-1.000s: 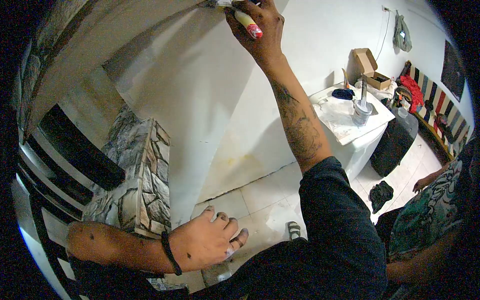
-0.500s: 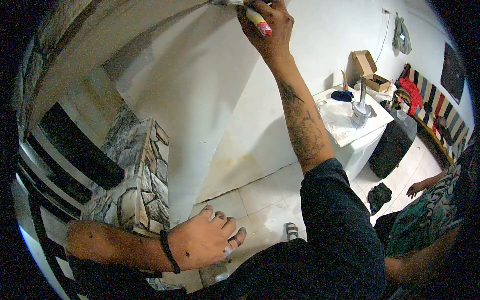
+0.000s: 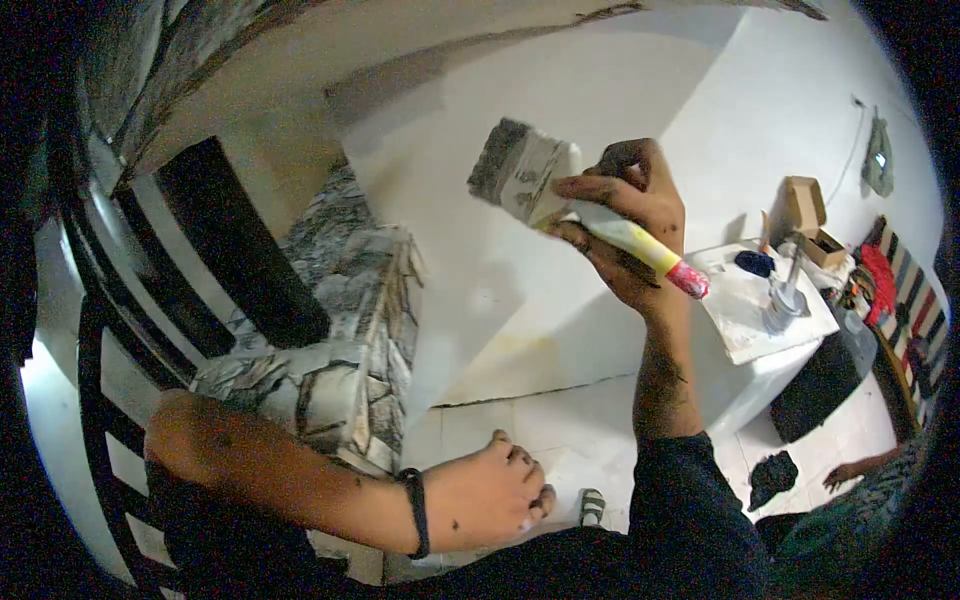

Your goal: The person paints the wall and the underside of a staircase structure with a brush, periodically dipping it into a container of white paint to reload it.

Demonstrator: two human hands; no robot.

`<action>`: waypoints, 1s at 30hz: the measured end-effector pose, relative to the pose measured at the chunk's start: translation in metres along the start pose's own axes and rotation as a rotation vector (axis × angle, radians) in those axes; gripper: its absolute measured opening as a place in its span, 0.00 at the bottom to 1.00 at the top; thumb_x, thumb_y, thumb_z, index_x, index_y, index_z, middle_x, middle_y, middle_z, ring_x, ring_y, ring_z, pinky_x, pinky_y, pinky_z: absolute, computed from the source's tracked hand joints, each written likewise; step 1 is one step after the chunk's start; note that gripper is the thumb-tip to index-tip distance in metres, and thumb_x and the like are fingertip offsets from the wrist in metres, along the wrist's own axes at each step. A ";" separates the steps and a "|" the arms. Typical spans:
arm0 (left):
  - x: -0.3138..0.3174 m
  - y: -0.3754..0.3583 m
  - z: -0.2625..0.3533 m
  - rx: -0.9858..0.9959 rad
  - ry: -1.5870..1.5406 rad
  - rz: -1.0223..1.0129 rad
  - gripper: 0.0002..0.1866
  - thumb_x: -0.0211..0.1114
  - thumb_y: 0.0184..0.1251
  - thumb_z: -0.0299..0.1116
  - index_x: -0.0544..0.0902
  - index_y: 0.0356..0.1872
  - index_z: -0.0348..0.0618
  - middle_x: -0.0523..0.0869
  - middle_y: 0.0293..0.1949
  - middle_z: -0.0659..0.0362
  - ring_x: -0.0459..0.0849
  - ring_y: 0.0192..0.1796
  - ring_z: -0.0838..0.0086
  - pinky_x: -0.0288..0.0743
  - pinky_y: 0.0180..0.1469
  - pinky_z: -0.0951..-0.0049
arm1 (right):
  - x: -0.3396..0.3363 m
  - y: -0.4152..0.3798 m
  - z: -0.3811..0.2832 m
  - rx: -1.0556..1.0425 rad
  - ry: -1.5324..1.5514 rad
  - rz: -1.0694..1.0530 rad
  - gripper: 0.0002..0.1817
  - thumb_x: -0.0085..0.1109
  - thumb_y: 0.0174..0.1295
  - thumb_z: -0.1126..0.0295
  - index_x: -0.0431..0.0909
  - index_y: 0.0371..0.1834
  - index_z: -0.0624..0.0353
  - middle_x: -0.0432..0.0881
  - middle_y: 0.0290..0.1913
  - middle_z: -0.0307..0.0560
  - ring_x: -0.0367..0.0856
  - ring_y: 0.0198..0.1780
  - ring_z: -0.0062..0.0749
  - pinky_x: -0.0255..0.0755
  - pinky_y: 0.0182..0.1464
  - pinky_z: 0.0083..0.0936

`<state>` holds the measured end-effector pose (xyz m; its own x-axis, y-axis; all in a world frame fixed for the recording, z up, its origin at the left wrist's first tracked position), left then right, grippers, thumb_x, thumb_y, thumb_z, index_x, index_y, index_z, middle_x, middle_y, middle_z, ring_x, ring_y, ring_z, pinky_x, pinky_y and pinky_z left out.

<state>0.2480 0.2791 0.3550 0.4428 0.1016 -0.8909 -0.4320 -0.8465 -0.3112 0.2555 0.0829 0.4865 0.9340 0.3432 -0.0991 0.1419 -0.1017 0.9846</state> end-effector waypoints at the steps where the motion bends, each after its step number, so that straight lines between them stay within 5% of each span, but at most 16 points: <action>1: 0.001 0.001 0.001 -0.009 -0.004 0.006 0.18 0.52 0.67 0.39 0.78 0.53 0.40 0.81 0.41 0.51 0.82 0.45 0.60 0.72 0.50 0.50 | 0.011 0.005 -0.008 -0.027 -0.066 -0.106 0.28 0.81 0.32 0.72 0.87 0.44 0.52 0.76 0.37 0.46 0.78 0.37 0.35 0.74 0.40 0.29; 4: 0.003 0.001 0.002 -0.023 -0.012 0.026 0.18 0.51 0.69 0.38 0.78 0.52 0.39 0.82 0.42 0.48 0.82 0.46 0.57 0.72 0.52 0.46 | 0.036 0.014 -0.014 0.053 -0.016 -0.321 0.29 0.79 0.34 0.76 0.86 0.48 0.52 0.78 0.34 0.46 0.78 0.33 0.36 0.75 0.36 0.30; 8: 0.003 -0.001 0.005 0.036 0.049 -0.038 0.21 0.51 0.70 0.38 0.76 0.57 0.35 0.82 0.46 0.44 0.81 0.48 0.53 0.71 0.53 0.43 | 0.050 0.033 -0.010 0.048 0.385 -0.251 0.21 0.74 0.41 0.81 0.83 0.44 0.63 0.81 0.33 0.46 0.82 0.34 0.34 0.79 0.37 0.30; 9: 0.005 0.001 0.005 0.041 0.029 -0.070 0.22 0.51 0.70 0.37 0.76 0.58 0.35 0.82 0.46 0.43 0.81 0.49 0.53 0.71 0.53 0.42 | 0.059 0.034 -0.009 0.082 0.570 -0.245 0.17 0.74 0.47 0.76 0.82 0.40 0.68 0.81 0.31 0.44 0.82 0.33 0.26 0.77 0.32 0.18; 12: 0.004 0.003 0.002 0.029 0.035 -0.083 0.21 0.51 0.69 0.37 0.77 0.57 0.35 0.83 0.45 0.44 0.81 0.48 0.53 0.71 0.53 0.41 | 0.086 0.050 -0.011 -0.276 0.375 -0.159 0.16 0.73 0.50 0.75 0.82 0.42 0.68 0.82 0.31 0.45 0.81 0.30 0.24 0.75 0.30 0.17; 13: 0.004 0.003 0.003 0.033 0.034 -0.085 0.21 0.51 0.69 0.37 0.77 0.57 0.35 0.83 0.45 0.44 0.81 0.48 0.53 0.71 0.53 0.41 | 0.100 0.052 -0.004 0.079 0.406 -0.185 0.16 0.73 0.54 0.73 0.82 0.44 0.67 0.83 0.32 0.44 0.80 0.28 0.21 0.73 0.31 0.15; 20: 0.006 0.004 0.004 0.023 0.017 -0.077 0.22 0.51 0.70 0.37 0.77 0.58 0.35 0.83 0.46 0.46 0.81 0.48 0.53 0.71 0.53 0.40 | 0.142 0.086 -0.006 -0.161 0.552 0.004 0.13 0.69 0.59 0.75 0.81 0.45 0.66 0.84 0.31 0.43 0.78 0.28 0.18 0.74 0.32 0.16; 21: 0.005 0.004 0.004 0.022 0.009 -0.069 0.22 0.50 0.70 0.37 0.76 0.58 0.35 0.83 0.46 0.46 0.81 0.48 0.53 0.71 0.53 0.40 | 0.148 0.086 0.002 -0.042 0.534 -0.026 0.13 0.70 0.59 0.75 0.80 0.45 0.66 0.84 0.32 0.43 0.79 0.30 0.20 0.75 0.33 0.17; 30: 0.000 0.000 0.001 0.014 0.001 -0.042 0.21 0.52 0.69 0.38 0.78 0.57 0.38 0.83 0.45 0.47 0.82 0.48 0.55 0.71 0.53 0.42 | 0.157 0.104 0.028 -0.110 0.502 -0.015 0.12 0.69 0.60 0.74 0.80 0.45 0.66 0.83 0.37 0.44 0.80 0.35 0.21 0.76 0.39 0.19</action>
<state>0.2469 0.2800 0.3546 0.4617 0.1358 -0.8766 -0.4240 -0.8343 -0.3525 0.4260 0.0998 0.5693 0.6559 0.7526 -0.0588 0.0933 -0.0036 0.9956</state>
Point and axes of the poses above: each hand's wrist, its own y-axis towards the middle knuckle, its own x-axis out of the palm, z = x × y, the point moved 7 cm from there along y, towards the middle knuckle
